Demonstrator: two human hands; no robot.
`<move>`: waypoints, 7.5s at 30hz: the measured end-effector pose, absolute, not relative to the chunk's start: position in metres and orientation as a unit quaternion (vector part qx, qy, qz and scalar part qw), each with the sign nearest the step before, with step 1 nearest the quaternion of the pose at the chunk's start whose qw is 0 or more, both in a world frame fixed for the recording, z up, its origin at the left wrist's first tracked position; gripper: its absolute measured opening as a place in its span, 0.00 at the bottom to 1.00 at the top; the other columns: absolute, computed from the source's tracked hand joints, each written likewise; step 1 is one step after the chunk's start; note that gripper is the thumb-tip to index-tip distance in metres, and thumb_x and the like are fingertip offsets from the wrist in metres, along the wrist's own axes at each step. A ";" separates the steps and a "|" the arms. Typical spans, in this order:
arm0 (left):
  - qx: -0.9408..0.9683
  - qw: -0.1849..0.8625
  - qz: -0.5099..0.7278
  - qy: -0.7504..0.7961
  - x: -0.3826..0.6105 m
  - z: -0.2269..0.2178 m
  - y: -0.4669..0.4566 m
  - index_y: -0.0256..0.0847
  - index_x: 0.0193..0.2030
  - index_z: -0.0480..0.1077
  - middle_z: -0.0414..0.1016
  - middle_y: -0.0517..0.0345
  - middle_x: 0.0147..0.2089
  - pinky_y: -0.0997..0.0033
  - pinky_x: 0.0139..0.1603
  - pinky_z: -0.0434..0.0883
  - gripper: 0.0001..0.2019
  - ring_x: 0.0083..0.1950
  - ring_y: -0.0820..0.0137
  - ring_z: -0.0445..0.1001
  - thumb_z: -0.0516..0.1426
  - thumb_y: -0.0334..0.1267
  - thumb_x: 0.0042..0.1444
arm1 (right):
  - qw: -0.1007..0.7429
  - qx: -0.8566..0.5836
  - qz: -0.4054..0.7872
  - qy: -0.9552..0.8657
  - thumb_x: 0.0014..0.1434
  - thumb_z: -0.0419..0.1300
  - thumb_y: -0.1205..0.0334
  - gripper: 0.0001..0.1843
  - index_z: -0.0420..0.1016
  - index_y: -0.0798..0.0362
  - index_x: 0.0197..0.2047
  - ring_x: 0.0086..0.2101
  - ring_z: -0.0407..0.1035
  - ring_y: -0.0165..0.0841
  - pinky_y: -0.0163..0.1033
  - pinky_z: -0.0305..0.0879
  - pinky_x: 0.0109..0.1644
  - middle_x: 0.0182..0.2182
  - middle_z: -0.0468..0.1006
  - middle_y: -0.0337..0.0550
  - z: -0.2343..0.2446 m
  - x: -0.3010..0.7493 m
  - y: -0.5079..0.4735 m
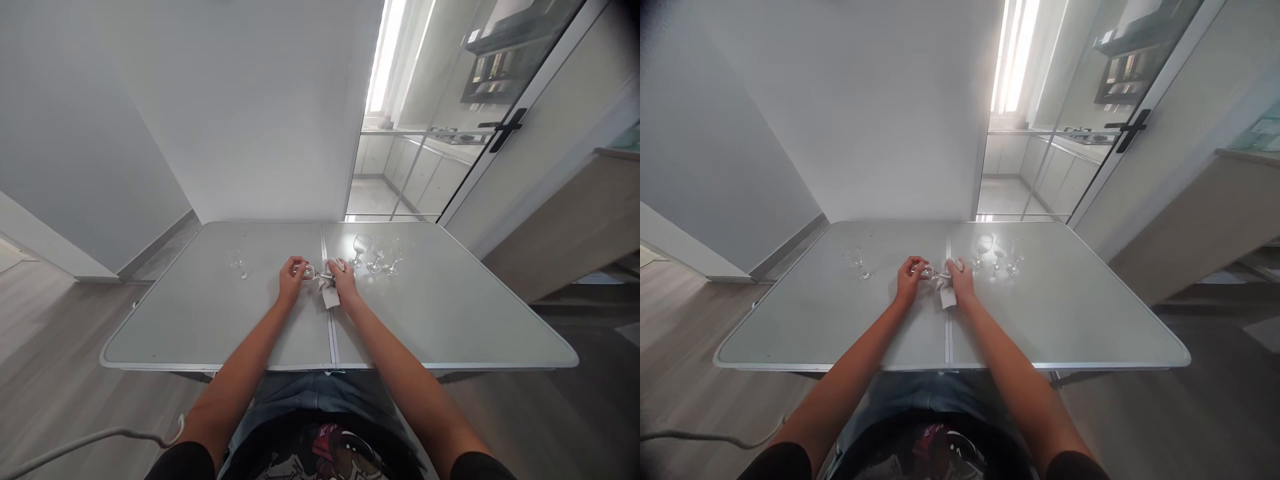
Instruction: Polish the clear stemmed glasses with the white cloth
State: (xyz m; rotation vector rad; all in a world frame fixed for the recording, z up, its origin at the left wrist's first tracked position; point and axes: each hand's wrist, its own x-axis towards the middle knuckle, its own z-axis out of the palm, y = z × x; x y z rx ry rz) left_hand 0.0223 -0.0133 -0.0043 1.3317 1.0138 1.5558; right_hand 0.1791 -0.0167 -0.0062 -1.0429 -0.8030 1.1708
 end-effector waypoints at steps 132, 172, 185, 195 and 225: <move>0.606 0.084 0.525 0.591 0.011 -0.016 -0.006 0.44 0.46 0.73 0.79 0.57 0.42 0.66 0.40 0.73 0.16 0.31 0.69 0.78 0.64 0.48 0.53 | 0.355 -0.672 0.134 -0.636 0.62 0.54 0.65 0.11 0.74 0.51 0.45 0.32 0.66 0.32 0.35 0.60 0.37 0.38 0.73 0.43 -0.002 0.193 -0.025; 0.680 0.109 0.559 0.462 0.014 -0.006 -0.018 0.42 0.50 0.68 0.67 0.50 0.48 0.72 0.32 0.70 0.14 0.37 0.71 0.72 0.51 0.48 0.67 | 0.469 -0.674 0.153 -0.551 0.59 0.59 0.55 0.15 0.85 0.53 0.39 0.23 0.68 0.32 0.36 0.63 0.33 0.24 0.79 0.40 0.015 0.253 -0.038; 0.663 0.113 0.568 0.475 0.017 -0.005 -0.018 0.42 0.41 0.72 0.67 0.53 0.43 0.71 0.32 0.66 0.14 0.30 0.75 0.66 0.50 0.47 0.68 | 0.425 -0.748 0.110 -0.498 0.54 0.60 0.51 0.18 0.86 0.52 0.39 0.30 0.74 0.39 0.39 0.66 0.39 0.30 0.84 0.49 -0.017 0.285 -0.029; 0.685 0.086 0.553 0.467 0.015 -0.004 -0.018 0.42 0.38 0.71 0.68 0.54 0.39 0.72 0.30 0.62 0.13 0.29 0.74 0.64 0.50 0.45 0.69 | 0.447 -0.725 0.118 -0.510 0.57 0.56 0.49 0.19 0.84 0.52 0.37 0.30 0.72 0.37 0.40 0.66 0.45 0.28 0.83 0.44 -0.026 0.284 -0.016; 0.458 0.041 0.551 0.696 -0.123 0.004 -0.021 0.36 0.64 0.55 0.62 0.35 0.64 0.49 0.62 0.68 0.42 0.59 0.54 0.72 0.69 0.48 0.48 | 0.428 -0.753 0.096 -0.490 0.57 0.58 0.50 0.17 0.83 0.53 0.37 0.30 0.70 0.40 0.39 0.62 0.37 0.26 0.80 0.47 -0.031 0.286 -0.015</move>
